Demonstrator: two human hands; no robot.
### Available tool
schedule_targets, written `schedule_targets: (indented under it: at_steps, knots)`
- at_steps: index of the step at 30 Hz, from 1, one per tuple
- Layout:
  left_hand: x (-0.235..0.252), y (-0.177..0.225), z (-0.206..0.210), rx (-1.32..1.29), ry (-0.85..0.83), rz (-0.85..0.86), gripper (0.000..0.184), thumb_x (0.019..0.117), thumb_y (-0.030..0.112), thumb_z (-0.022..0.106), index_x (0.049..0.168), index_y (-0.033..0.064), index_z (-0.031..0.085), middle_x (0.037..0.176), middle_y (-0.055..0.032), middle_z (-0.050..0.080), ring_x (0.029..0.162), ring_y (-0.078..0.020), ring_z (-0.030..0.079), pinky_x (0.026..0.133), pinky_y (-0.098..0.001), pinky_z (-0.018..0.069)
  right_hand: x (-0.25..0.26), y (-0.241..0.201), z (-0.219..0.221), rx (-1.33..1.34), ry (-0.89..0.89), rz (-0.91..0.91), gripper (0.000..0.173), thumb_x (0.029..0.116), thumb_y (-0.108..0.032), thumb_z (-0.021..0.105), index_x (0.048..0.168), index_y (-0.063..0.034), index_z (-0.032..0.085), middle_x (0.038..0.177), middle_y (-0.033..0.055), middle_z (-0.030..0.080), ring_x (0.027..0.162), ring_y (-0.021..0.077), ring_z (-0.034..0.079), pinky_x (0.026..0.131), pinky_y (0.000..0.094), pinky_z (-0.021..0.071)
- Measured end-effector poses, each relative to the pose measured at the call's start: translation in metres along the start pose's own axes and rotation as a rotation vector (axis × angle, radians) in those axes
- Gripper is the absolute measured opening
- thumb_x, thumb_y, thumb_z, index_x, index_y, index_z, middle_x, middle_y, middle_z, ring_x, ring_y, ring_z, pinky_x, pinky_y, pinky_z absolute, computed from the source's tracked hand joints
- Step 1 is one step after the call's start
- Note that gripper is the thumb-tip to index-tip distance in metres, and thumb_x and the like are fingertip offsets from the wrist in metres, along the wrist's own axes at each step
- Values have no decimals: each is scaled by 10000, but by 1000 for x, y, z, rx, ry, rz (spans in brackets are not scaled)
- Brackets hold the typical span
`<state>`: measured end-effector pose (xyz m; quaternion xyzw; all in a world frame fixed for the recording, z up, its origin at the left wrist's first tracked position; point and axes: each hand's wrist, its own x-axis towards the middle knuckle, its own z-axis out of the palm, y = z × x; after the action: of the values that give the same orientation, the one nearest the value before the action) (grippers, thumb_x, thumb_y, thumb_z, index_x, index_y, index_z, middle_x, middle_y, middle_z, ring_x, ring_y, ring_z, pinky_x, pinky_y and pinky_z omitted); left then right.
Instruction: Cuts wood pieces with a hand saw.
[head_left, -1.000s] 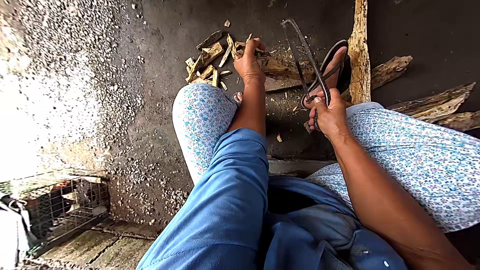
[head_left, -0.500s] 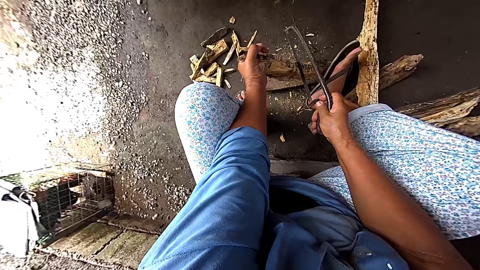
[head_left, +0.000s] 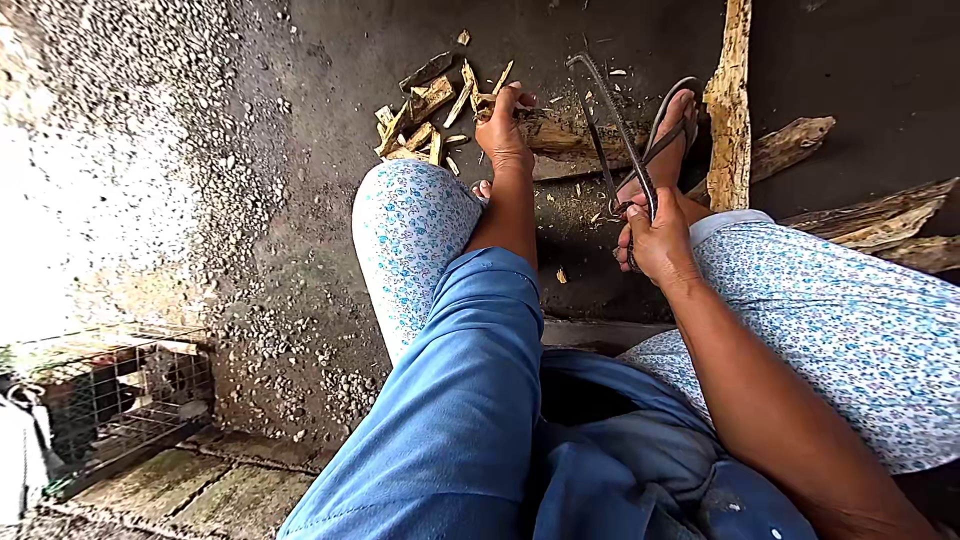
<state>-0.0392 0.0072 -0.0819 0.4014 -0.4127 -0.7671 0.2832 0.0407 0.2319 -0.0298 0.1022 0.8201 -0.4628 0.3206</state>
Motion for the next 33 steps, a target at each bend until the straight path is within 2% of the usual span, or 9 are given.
schedule_targets:
  at_steps: [3,8,14,18,22,25,27,30,33]
  knots:
    - [0,0,-3,-24,29,-43,114,980,87,652,964,-14,603,716,-111,655,672,-206,675,688,-367,597,-23,3,-9,-57,-38,19,272,1132,-259,405,1336,-78,412,686,74,545,491,198,601,466,381,565]
    - [8,0,-3,-32,29,-45,49,944,13,613,921,-15,579,695,-119,647,663,-215,671,683,-375,591,-59,-3,-27,-159,-35,94,272,1126,-211,421,1345,-51,422,692,66,554,527,178,621,523,367,581]
    - [4,2,0,3,45,-62,55,911,17,615,901,-27,584,717,-138,658,683,-230,673,677,-390,584,59,-29,16,-259,22,-20,360,1107,-222,430,1400,-14,425,865,177,628,596,285,652,558,470,580]
    - [1,4,0,-8,61,-71,52,920,14,616,931,-14,572,704,-128,646,660,-222,668,663,-379,591,73,-41,28,-409,41,-126,405,1109,-206,447,1459,-8,406,1043,283,663,861,426,702,778,593,557]
    - [10,3,-5,2,98,-110,61,929,13,627,925,-28,582,699,-132,658,656,-212,675,660,-368,591,-6,7,-1,-332,-32,-87,339,1120,-277,419,1366,-44,421,735,141,581,559,301,630,539,518,574]
    - [17,0,-3,33,102,-96,63,917,13,631,882,-21,590,698,-131,662,669,-210,675,668,-370,582,-32,6,-7,-421,-1,-30,320,1115,-219,443,1353,-5,443,772,163,610,648,320,662,646,529,572]
    - [16,1,-3,60,99,-89,63,895,11,639,860,-24,600,707,-137,668,680,-221,678,674,-384,584,-1,-9,5,-422,12,-55,351,1101,-197,450,1365,34,445,868,226,643,728,386,680,691,585,565]
    - [4,-3,-9,29,116,-110,67,904,21,630,915,-28,586,736,-140,659,701,-227,677,684,-394,591,70,-37,23,-395,5,-29,363,1111,-245,426,1399,-24,426,906,201,636,649,319,671,611,517,586]
    - [2,1,-10,28,115,-121,85,911,40,635,948,-22,591,752,-134,664,713,-227,677,692,-397,590,62,-32,23,-377,2,-85,399,1110,-236,426,1444,-20,412,916,243,646,682,378,673,643,577,572]
